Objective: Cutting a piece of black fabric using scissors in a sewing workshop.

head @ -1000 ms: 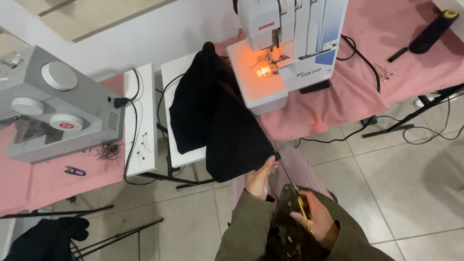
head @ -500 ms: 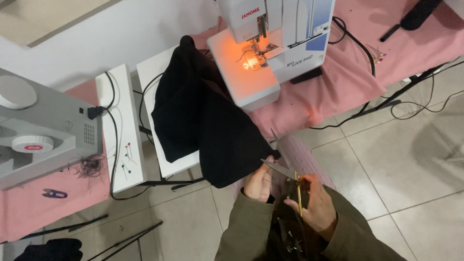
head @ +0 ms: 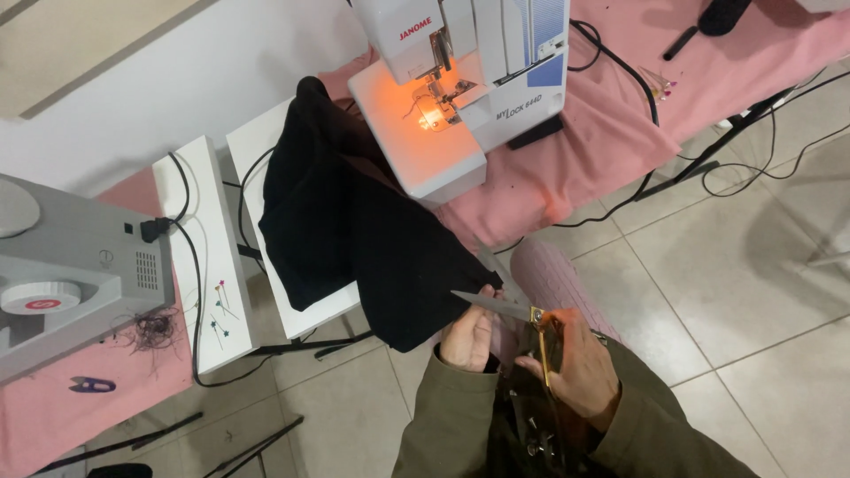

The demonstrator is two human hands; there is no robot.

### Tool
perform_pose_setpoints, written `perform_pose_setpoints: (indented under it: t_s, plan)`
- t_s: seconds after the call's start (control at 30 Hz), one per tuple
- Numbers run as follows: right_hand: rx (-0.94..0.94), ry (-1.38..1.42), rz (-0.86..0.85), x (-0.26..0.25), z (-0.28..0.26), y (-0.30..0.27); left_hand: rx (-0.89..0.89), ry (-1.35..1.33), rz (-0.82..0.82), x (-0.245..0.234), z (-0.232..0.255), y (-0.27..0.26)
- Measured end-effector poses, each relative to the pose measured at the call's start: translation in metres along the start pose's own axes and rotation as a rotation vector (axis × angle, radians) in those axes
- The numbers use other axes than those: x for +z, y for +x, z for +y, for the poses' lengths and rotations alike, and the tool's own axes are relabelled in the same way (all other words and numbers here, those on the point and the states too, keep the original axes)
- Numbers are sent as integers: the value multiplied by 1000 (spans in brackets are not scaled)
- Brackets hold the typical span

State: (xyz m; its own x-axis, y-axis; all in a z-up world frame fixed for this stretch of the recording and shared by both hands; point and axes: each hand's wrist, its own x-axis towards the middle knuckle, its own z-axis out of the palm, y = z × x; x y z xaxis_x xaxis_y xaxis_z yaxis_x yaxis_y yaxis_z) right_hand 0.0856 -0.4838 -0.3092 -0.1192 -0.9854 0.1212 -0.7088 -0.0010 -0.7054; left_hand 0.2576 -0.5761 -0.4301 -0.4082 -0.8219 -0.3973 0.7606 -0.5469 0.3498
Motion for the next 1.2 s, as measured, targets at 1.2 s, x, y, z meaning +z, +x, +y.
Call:
perform_pose_setpoints:
  t_s: [1.2]
  plan:
    - [37,-105,-9,-2,51,-52,77,75,107,56,27,-8]
